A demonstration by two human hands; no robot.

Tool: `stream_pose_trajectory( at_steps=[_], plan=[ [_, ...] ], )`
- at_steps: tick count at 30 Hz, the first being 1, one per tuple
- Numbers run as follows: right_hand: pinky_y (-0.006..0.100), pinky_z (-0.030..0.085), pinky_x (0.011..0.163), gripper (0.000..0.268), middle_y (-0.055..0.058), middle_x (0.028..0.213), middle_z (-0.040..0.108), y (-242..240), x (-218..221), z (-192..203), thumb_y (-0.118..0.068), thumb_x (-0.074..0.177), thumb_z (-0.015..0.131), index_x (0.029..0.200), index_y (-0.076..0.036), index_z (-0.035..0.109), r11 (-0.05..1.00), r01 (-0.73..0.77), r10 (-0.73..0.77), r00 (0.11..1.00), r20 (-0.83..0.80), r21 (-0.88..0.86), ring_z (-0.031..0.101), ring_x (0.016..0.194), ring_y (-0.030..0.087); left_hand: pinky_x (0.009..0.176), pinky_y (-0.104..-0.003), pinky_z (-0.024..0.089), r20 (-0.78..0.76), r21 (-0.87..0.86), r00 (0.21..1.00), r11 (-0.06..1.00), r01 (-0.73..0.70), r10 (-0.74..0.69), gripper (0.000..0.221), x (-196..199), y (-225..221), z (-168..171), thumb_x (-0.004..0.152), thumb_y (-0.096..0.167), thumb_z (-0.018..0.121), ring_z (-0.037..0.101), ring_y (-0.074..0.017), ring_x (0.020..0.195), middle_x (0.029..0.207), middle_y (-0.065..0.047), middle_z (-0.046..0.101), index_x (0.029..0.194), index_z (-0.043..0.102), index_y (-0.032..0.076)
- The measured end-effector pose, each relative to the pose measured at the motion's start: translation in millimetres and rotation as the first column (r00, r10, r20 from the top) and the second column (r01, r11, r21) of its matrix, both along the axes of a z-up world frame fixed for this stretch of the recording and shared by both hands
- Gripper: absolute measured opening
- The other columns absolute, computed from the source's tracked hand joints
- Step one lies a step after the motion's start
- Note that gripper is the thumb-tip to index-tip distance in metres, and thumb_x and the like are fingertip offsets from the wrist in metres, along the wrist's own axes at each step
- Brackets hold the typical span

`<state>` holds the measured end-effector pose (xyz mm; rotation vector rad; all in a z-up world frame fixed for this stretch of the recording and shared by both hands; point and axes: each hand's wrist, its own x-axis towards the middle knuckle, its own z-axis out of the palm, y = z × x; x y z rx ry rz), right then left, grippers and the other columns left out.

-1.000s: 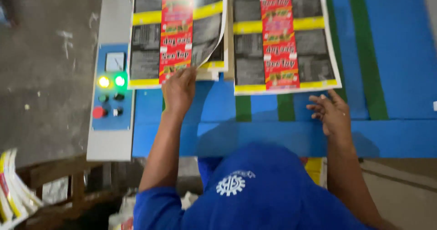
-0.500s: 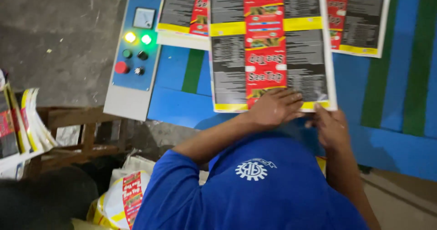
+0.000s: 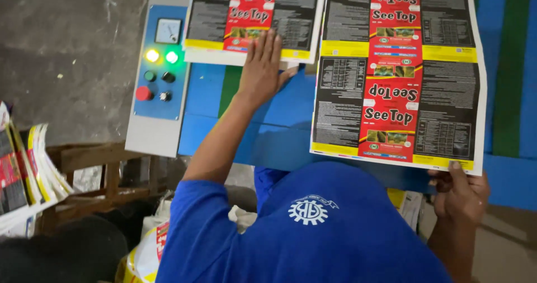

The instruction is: Inspecting and sorting sheets of printed labels on a production machine in a print shop.

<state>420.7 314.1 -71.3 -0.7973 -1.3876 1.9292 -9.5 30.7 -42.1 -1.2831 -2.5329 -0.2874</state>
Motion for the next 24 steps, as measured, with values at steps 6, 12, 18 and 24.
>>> stream_pose_trajectory(
  at_steps=[6, 12, 18, 24],
  plan=[
    [0.028, 0.053, 0.065, 0.015, 0.014, 0.105, 0.071, -11, 20, 12, -0.005, 0.115, 0.056, 0.129, 0.002, 0.057, 0.995, 0.088, -0.083, 0.993, 0.088, -0.055, 0.069, 0.084, 0.018, 0.11, -0.049, 0.048, -0.152, -0.053, 0.983, 0.994, 0.098, -0.105, 0.048, -11, -21, -27, 0.103, 0.031, 0.059, 0.059, -0.036, 0.136, 0.146, -0.019, 0.061, 0.142, 0.057, 0.003],
    [0.029, 0.053, 0.064, 0.021, 0.014, 0.108, 0.07, -5, 35, -20, -0.005, 0.114, 0.056, 0.133, 0.001, 0.057, 0.997, 0.064, -0.056, 0.983, 0.177, -0.039, 0.069, 0.083, 0.019, 0.062, -0.05, 0.054, -0.01, 0.239, 1.0, 0.971, 0.004, -0.002, 0.008, -20, -27, 30, 0.099, 0.019, 0.069, 0.069, -0.0345, 0.07, 0.079, -0.013, 0.071, 0.097, 0.073, 0.012],
    [0.029, 0.052, 0.062, 0.021, 0.013, 0.106, 0.071, -12, 17, -20, -0.005, 0.111, 0.056, 0.132, 0.0, 0.058, 0.996, 0.068, -0.06, 0.987, 0.147, -0.052, 0.069, 0.08, 0.019, 0.064, -0.05, 0.053, 0.081, 0.379, 0.993, 0.919, -0.11, 0.086, 0.011, 8, -18, 53, 0.099, 0.02, 0.072, 0.068, -0.0374, 0.072, 0.082, -0.013, 0.072, 0.097, 0.075, 0.01],
    [0.032, 0.052, 0.058, 0.015, 0.016, 0.099, 0.069, 15, -26, -45, -0.009, 0.111, 0.057, 0.118, 0.005, 0.057, 0.999, 0.018, -0.006, 0.97, 0.242, -0.046, 0.072, 0.078, 0.021, 0.068, -0.05, 0.054, 0.148, 0.405, 0.989, 0.911, -0.074, 0.015, 0.008, 20, -18, 31, 0.098, 0.016, 0.068, 0.07, -0.0357, 0.077, 0.086, -0.013, 0.073, 0.098, 0.074, 0.011]
  ],
)
